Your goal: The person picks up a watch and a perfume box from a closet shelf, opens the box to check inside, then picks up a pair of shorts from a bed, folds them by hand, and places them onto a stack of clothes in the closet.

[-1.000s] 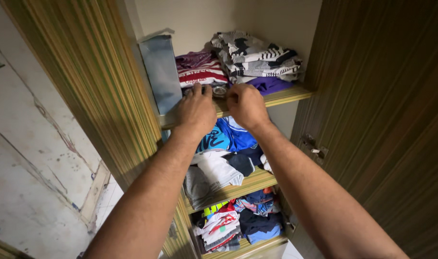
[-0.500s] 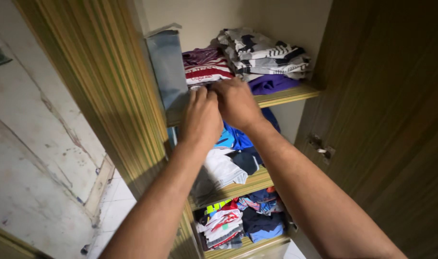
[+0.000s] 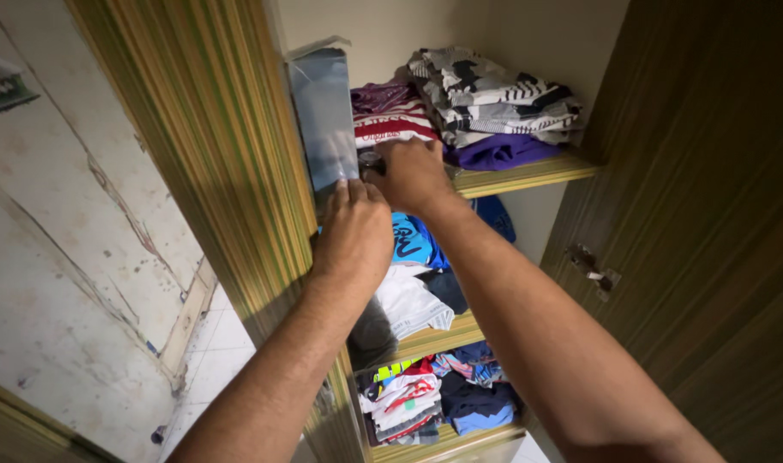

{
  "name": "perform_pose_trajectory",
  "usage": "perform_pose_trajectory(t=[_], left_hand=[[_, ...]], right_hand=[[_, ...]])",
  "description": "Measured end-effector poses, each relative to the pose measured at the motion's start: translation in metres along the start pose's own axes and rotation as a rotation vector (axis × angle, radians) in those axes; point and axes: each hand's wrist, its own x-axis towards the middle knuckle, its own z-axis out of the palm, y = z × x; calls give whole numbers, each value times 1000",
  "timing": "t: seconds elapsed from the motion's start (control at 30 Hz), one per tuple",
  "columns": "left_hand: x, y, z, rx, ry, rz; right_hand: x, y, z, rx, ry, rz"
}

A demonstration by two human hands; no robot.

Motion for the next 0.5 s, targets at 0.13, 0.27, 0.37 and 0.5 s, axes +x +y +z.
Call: perform_pose_trajectory(t=[0.13, 0.27, 0.37, 0.5], left_hand=[[-3, -2, 4, -43, -9, -16], [-6, -4, 14, 39, 192, 42], [-7, -6, 15, 36, 174, 38], [-5, -3, -3, 0, -66, -13]], right_hand=[[10, 0, 12, 77, -16, 102], [-1, -3, 6, 166, 88, 117], [-24, -11, 0, 199, 293, 34], [-35, -21, -2, 261, 287, 92]])
